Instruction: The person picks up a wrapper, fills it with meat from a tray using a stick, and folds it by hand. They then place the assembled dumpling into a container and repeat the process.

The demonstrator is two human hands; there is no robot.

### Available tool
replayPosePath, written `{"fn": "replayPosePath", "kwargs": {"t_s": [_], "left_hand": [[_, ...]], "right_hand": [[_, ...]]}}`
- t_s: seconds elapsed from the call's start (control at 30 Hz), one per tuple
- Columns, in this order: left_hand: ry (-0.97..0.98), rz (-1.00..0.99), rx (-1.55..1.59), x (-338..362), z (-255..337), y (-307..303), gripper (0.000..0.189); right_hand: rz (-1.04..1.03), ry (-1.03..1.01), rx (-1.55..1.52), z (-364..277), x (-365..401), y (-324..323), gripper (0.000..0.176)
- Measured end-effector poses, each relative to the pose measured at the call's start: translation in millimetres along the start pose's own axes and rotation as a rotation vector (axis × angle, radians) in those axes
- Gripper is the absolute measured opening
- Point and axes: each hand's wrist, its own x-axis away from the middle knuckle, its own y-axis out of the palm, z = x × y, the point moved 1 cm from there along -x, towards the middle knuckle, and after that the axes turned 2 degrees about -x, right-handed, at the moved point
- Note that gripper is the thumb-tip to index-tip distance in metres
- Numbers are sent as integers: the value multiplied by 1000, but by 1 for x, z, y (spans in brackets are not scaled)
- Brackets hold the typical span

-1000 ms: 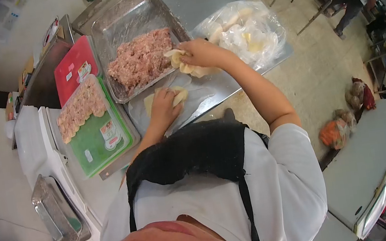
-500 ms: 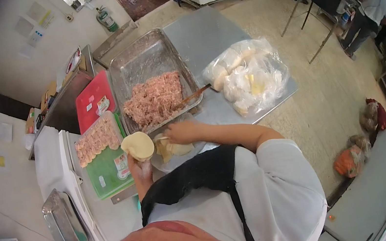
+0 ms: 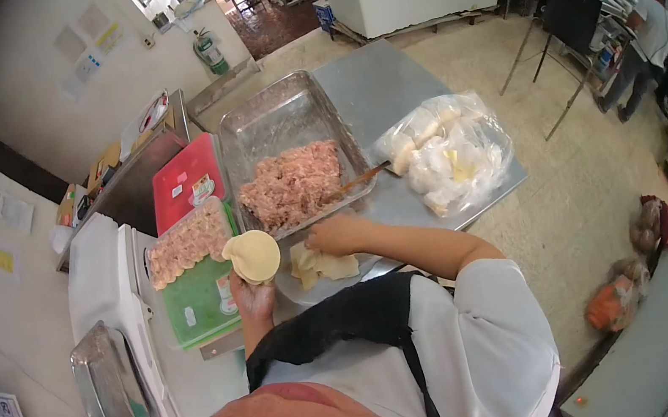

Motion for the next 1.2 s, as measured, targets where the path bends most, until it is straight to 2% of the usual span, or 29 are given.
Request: {"fn": "replayPosePath", "kwargs": {"t_s": [0.1,0.2,0.3,0.33,0.43,0.47,0.57,0.6,0.7,0.73,0.8,0.83,0.87,0.9,0.97,1.0,1.07,1.13,1.2], "left_hand": [[-112,-88,92,-5,10,-1,35],[-144,-53,2,-8,10,2,37],[-154,-29,-258,-17,0,11,40],[-175,-19,-370,-21,-2,7,42],[-182,-95,-244,-23,-3,26,42],[-153,-109,-367,-14,-3,38,55],[-337,-171,-115,-9,3,47,70],[-362,-141,-119,-13,7,40,81],[-358,-181,-246,-21,14,24,86],[-369,-252,-255,-19,14,24,89],[-377,-151,-120,-15,18,22,94],[-384,-102,-53,-13,19,22,97],[-405,-210,-145,-6,21,37,98],[-435,-220,-105,-5,22,34,98],[-492,-252,-29,-9,23,26,98],[-492,-112,210,-13,21,24,98],[-456,-165,56,-12,20,21,98],[-394,-164,16,-16,22,14,98],[-441,-253,-30,-6,27,29,98]], "right_hand": [[-9,139,60,1,-6,-17,28],[231,185,-355,-2,-16,-33,33],[130,330,-978,-52,-19,-50,43],[127,379,-1011,-46,-27,-31,49],[327,327,-920,-28,-39,-26,40],[416,210,-805,-15,-44,-26,40],[450,254,-483,-31,-49,-32,35],[488,264,-386,-60,-51,-34,33],[391,-135,-115,-110,-58,4,29],[384,-179,-240,-107,-62,5,27],[367,-266,-488,-87,-78,-5,24],[307,-89,-344,-73,-81,-17,24],[243,87,-198,-57,-79,-33,23],[174,262,-49,-51,-77,-41,23],[172,163,5,-84,-78,-24,24],[169,111,36,-100,-80,-18,24],[96,17,-66,-123,-78,-12,26],[273,-145,-378,-107,-75,-8,27],[226,8,-208,-71,-76,-35,26]]}}
